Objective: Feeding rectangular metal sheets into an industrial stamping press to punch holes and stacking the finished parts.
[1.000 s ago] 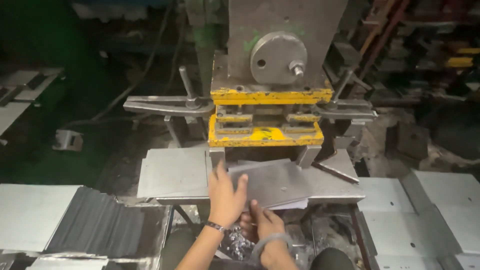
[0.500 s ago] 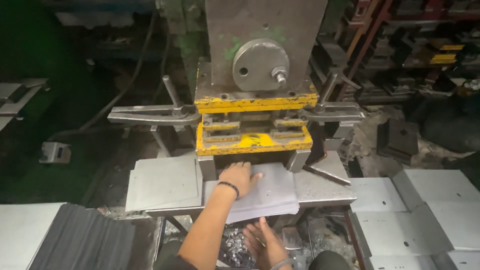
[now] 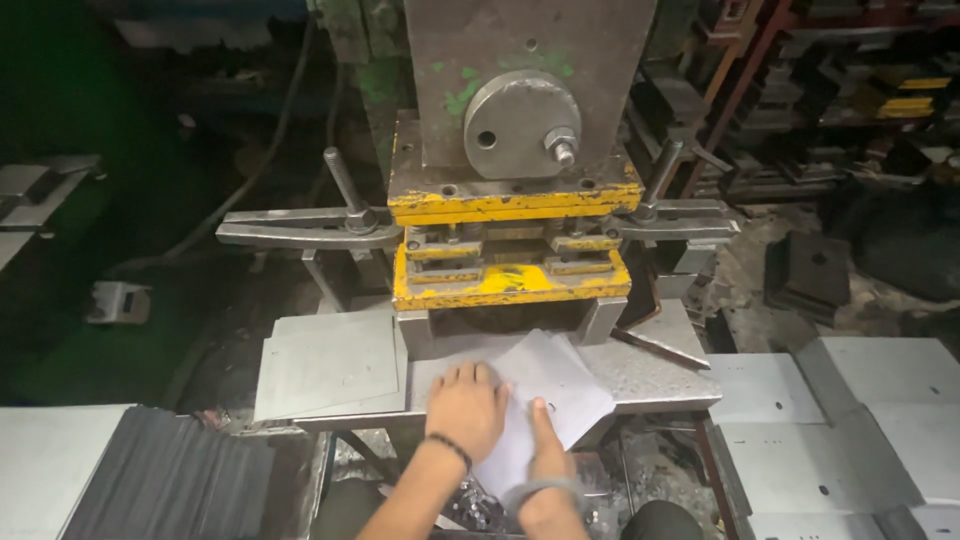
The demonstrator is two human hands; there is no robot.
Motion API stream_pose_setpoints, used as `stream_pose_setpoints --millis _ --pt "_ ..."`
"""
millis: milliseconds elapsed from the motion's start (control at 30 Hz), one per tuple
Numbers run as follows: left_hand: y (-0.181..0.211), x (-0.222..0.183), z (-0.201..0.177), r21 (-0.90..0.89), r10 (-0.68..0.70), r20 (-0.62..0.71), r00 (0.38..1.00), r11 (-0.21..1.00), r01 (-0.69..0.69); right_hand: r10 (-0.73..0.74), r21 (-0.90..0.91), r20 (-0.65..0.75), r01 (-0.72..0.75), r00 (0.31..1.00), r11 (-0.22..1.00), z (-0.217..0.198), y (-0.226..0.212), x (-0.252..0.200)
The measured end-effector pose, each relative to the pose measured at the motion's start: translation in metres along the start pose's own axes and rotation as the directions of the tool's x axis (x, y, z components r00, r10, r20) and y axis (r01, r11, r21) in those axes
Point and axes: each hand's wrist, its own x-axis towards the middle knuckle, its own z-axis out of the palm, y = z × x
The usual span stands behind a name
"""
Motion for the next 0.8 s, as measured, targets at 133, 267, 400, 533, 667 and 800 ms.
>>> stream_pose_setpoints --millis 133,267,400,533,667,800 --pt "0.013 -0.044 -0.012 -0.013 -0.11 -0.006 0.994 0.994 0.11 0.015 -0.373 -0.086 -0.046 0.996 0.927 -0.021 -0.042 -0.004" --pt "0.005 -0.051 -0.018 -0.244 -0.401 0.209 0.892 0.862 0.444 0.182 -0.551 -0.004 -0.154 0.983 0.82 -0.061 -0.058 0.018" --pt "-0.016 -0.045 0.017 -0.619 -0.348 0.677 0.649 0.209 0.757 0.162 -0.762 0.155 0.014 0.974 0.647 -0.102 -0.053 0.037" --pt "-0.012 -0.05 0.015 -0.79 -0.246 0.585 0.773 0.043 0.612 -0.004 -0.785 0.239 0.196 0.971 0.587 -0.09 -0.054 0.021" --pt "0.004 -0.028 -0.06 -0.943 -0.182 0.25 0.951 0.177 0.281 -0.201 -0.689 0.48 0.509 0.854 0.516 -0.039 -0.089 0.004" --pt "-0.001 0.003 -0.096 -0.933 0.012 -0.075 0.997 0.352 -0.075 -0.271 -0.588 0.631 0.677 0.726 0.442 0.035 -0.13 -0.011"
